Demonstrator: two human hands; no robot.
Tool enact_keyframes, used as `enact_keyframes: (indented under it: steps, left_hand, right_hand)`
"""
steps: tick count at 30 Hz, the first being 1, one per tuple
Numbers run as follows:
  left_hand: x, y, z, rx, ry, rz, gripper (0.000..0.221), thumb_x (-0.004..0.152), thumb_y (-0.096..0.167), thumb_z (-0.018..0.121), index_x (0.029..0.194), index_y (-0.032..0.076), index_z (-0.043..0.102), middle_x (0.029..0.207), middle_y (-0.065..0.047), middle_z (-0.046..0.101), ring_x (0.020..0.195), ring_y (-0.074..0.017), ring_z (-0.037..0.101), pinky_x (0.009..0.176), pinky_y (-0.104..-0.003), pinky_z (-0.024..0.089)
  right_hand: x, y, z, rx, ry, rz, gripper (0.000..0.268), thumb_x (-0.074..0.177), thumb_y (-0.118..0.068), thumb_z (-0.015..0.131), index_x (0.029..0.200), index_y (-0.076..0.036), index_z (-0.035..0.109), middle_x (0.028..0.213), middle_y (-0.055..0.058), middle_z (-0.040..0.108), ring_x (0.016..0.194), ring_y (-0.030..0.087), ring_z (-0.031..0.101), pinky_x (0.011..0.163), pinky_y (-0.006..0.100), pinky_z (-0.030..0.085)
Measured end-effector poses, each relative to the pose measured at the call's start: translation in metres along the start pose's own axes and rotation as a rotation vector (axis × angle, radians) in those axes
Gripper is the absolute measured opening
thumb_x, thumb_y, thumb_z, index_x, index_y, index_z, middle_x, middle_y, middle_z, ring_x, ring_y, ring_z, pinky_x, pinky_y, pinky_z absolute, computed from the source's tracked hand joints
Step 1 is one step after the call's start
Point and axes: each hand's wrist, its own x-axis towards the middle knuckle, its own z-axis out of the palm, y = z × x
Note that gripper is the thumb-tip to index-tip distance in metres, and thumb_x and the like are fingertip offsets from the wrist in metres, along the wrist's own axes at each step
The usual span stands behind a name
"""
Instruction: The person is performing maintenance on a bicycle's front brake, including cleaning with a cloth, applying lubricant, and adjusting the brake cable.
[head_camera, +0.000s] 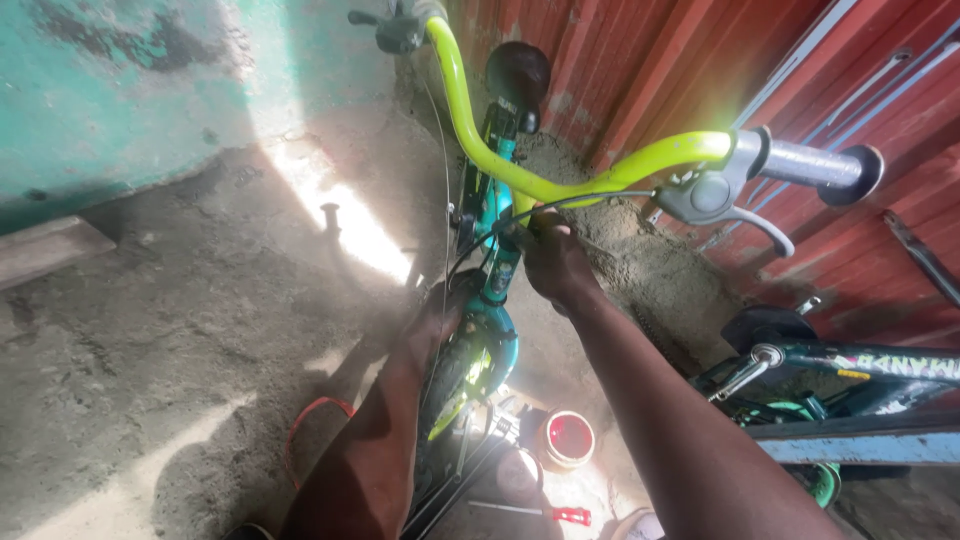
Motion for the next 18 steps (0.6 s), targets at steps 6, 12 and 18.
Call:
enact_keyframes:
  steps: [6, 12, 18]
  left_hand:
    - [-0.013, -0.008, -0.002, 0.028, 0.043, -0.053, 0.055, 0.096, 0.055, 0.050, 0.116, 0.011, 0.077, 0.102, -0.020, 0.075, 0.107, -0.0407, 0.070, 0.095, -0.053, 0.051]
    - [-0.012, -0.045, -0.002, -0.074, 0.035, -0.179, 0.049, 0.095, 0.054, 0.053, 0.118, 0.017, 0.076, 0.106, -0.017, 0.073, 0.104, -0.0376, 0.071, 0.088, -0.053, 0.055]
    - [0.009, -0.068, -0.003, -0.184, 0.034, -0.285, 0.043, 0.095, 0.053, 0.056, 0.120, 0.023, 0.074, 0.111, -0.015, 0.071, 0.101, -0.0345, 0.072, 0.082, -0.054, 0.058]
  right_hand:
    - [-0.002, -0.005, -0.003, -0.053, -0.028, 0.002, 0.031, 0.103, -0.026, 0.057, 0.119, -0.001, 0.065, 0.098, 0.015, 0.067, 0.096, 0.031, 0.067, 0.082, 0.043, 0.050]
    - [-0.008, -0.015, -0.002, 0.007, -0.027, -0.020, 0.028, 0.103, -0.021, 0.056, 0.115, 0.002, 0.065, 0.095, 0.015, 0.066, 0.092, 0.028, 0.063, 0.080, 0.042, 0.048]
    - [-0.006, -0.011, -0.005, 0.058, -0.028, -0.061, 0.022, 0.104, -0.015, 0.054, 0.112, 0.003, 0.065, 0.093, 0.014, 0.064, 0.089, 0.026, 0.061, 0.083, 0.043, 0.047]
